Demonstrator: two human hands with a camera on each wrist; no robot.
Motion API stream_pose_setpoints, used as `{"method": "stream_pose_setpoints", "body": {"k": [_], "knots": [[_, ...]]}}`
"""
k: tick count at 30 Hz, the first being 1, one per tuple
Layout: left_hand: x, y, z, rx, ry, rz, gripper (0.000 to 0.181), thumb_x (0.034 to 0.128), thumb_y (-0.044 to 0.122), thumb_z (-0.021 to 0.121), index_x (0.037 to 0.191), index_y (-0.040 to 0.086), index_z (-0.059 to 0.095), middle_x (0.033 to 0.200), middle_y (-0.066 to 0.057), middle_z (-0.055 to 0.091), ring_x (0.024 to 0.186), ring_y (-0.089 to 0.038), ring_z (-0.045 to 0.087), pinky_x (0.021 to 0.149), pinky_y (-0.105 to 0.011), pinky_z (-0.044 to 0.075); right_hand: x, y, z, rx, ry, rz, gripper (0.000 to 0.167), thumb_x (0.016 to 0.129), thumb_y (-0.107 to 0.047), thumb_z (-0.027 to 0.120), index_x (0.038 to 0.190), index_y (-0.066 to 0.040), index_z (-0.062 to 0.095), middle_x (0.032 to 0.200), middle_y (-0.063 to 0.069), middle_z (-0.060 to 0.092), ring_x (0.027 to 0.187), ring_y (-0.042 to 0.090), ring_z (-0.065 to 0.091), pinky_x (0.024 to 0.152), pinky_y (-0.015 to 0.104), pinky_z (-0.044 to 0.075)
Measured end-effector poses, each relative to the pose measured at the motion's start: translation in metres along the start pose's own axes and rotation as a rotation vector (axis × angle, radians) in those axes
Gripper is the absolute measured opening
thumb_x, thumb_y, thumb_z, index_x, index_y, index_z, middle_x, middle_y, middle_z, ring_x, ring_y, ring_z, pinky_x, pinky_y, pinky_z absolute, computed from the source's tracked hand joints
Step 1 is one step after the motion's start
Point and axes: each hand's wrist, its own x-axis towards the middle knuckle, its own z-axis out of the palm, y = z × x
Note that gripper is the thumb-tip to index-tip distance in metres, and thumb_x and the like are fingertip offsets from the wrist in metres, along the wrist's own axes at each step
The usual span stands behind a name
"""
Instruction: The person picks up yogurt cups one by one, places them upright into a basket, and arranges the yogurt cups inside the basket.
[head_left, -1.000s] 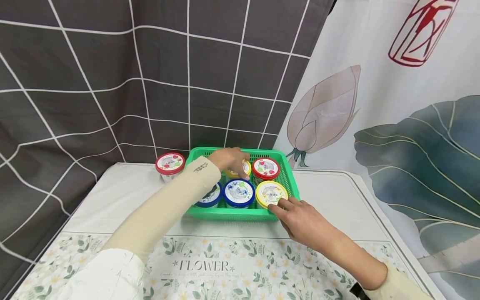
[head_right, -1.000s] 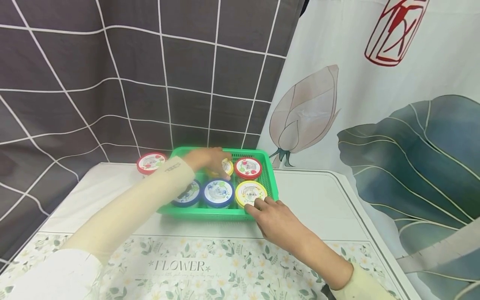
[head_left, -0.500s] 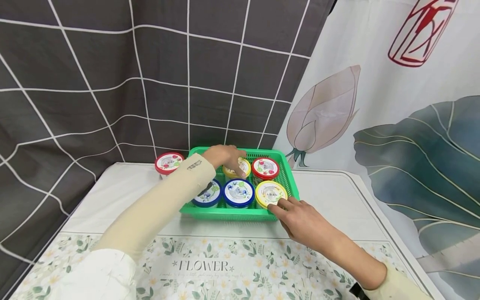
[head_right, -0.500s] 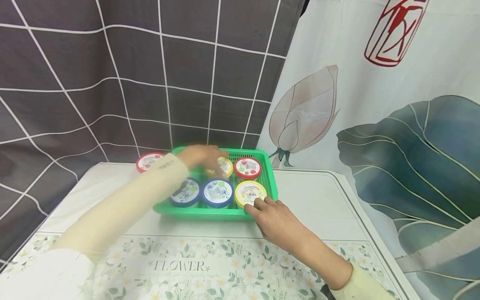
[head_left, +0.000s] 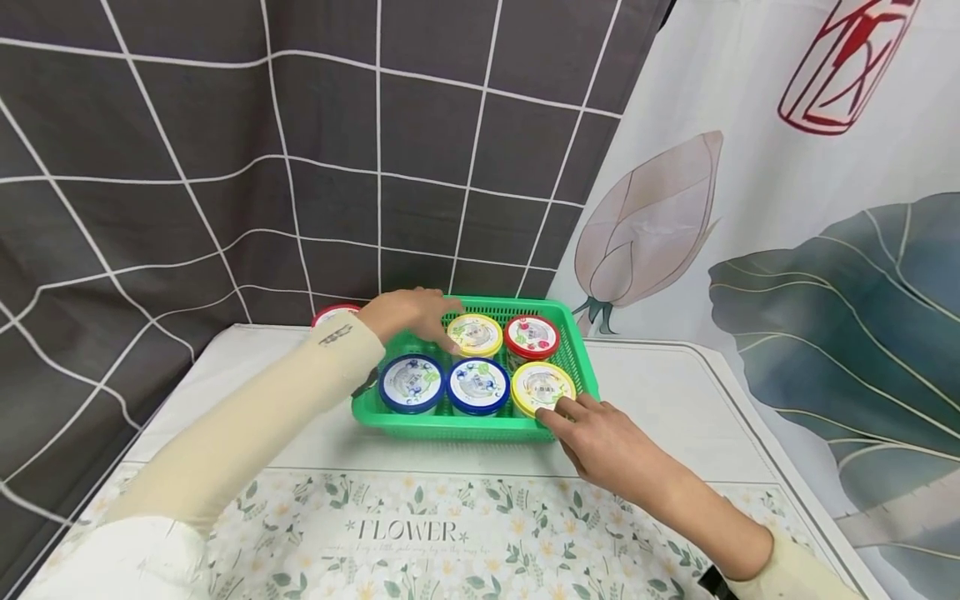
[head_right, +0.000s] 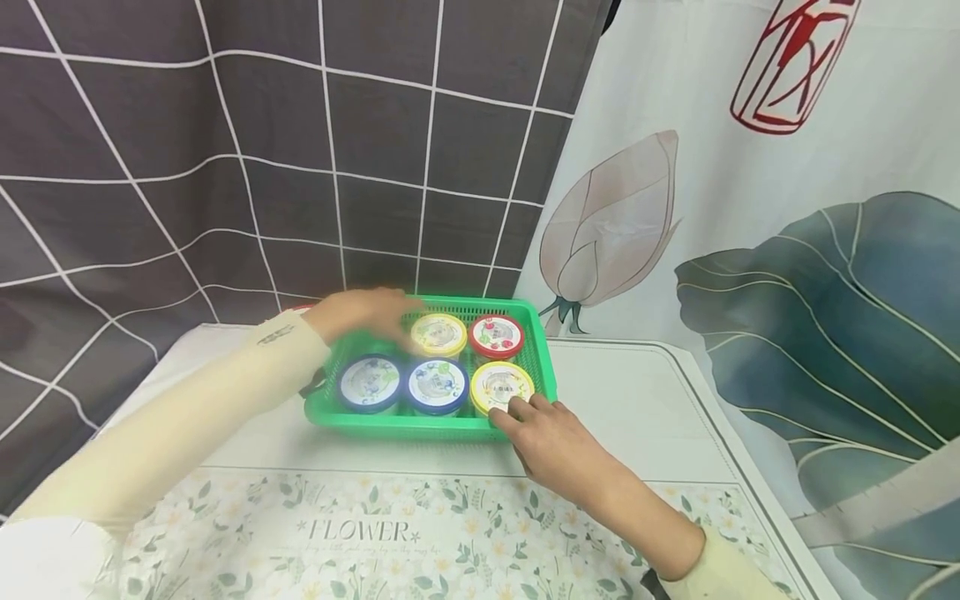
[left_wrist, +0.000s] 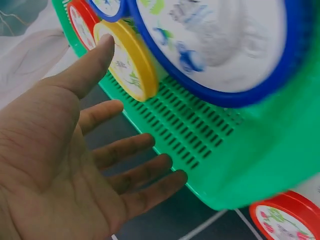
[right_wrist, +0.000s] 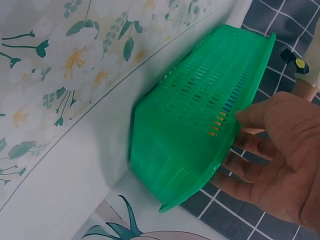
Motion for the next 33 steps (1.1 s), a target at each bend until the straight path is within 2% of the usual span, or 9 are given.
{"method": "stream_pose_setpoints", "body": {"k": [3,7,15,20,23,27,30,33], "knots": [[-0.010,-0.012,0.005,0.005,0.056,-0.016,0.086,0.1040,0.056,0.076,0.176,0.025,0.041,0.187,-0.021,0.025,0.175,-0.048,0.022,0.136,-0.073,0.028,0.001,-0.001,0.000,0.003,-0.010,0.006,0.041,0.094,-0.002,0.086,0.132,-0.011,0.074,0.107,0.005,0.072,0.088,0.022,0.063,0.070,0.037,0.061],[-0.022,-0.026,0.005,0.008,0.114,-0.028,0.081,0.1058,0.054,0.073,0.174,0.021,0.044,0.184,-0.024,0.032,0.171,-0.050,0.028,0.134,-0.074,0.031,0.001,-0.001,0.000,-0.001,-0.019,0.014,0.041,0.094,-0.002,0.086,0.132,-0.011,0.074,0.107,0.006,0.073,0.087,0.022,0.063,0.071,0.037,0.061],[-0.041,-0.056,-0.006,0.026,0.147,0.008,0.063,0.1133,0.038,0.062,0.168,0.008,0.051,0.176,-0.031,0.041,0.164,-0.057,0.036,0.133,-0.073,0.035,0.001,-0.001,-0.001,-0.007,-0.021,0.010,0.041,0.094,-0.002,0.086,0.132,-0.011,0.074,0.107,0.006,0.074,0.087,0.022,0.063,0.071,0.037,0.062],[-0.050,-0.072,-0.012,0.015,0.159,0.000,0.061,0.1089,0.023,0.058,0.164,-0.001,0.053,0.171,-0.033,0.047,0.162,-0.059,0.039,0.133,-0.073,0.034,0.002,-0.002,-0.001,-0.004,-0.023,0.013,0.041,0.094,-0.002,0.086,0.132,-0.011,0.074,0.108,0.006,0.073,0.088,0.022,0.063,0.072,0.037,0.062],[-0.053,-0.081,-0.011,0.018,0.140,-0.038,0.061,0.1030,0.015,0.061,0.160,-0.006,0.055,0.164,-0.034,0.055,0.154,-0.056,0.050,0.130,-0.072,0.040,0.002,-0.002,0.000,-0.001,-0.022,0.012,0.042,0.094,-0.002,0.086,0.132,-0.011,0.074,0.108,0.006,0.073,0.088,0.022,0.063,0.072,0.037,0.062],[-0.053,-0.096,-0.006,0.028,0.069,-0.094,0.065,0.0984,0.013,0.068,0.158,-0.009,0.055,0.156,-0.033,0.061,0.138,-0.048,0.061,0.122,-0.066,0.052,0.002,-0.002,-0.001,-0.005,-0.019,0.008,0.042,0.093,-0.001,0.087,0.132,-0.010,0.073,0.107,0.006,0.072,0.087,0.021,0.062,0.071,0.036,0.061],[-0.049,-0.110,0.001,-0.001,0.018,-0.133,0.075,0.0964,0.018,0.076,0.161,-0.009,0.050,0.156,-0.034,0.059,0.135,-0.047,0.060,0.117,-0.063,0.057,0.001,-0.002,0.000,-0.011,-0.012,0.001,0.043,0.092,-0.001,0.087,0.131,-0.010,0.073,0.106,0.006,0.072,0.087,0.021,0.060,0.070,0.035,0.060],[-0.047,-0.123,0.010,-0.053,0.011,-0.170,0.087,0.0933,0.026,0.085,0.165,-0.006,0.047,0.161,-0.034,0.054,0.139,-0.050,0.056,0.118,-0.067,0.055,0.000,-0.001,0.000,-0.016,-0.001,-0.007,0.043,0.092,0.000,0.087,0.131,-0.010,0.073,0.106,0.006,0.071,0.086,0.022,0.060,0.069,0.035,0.059]]}}
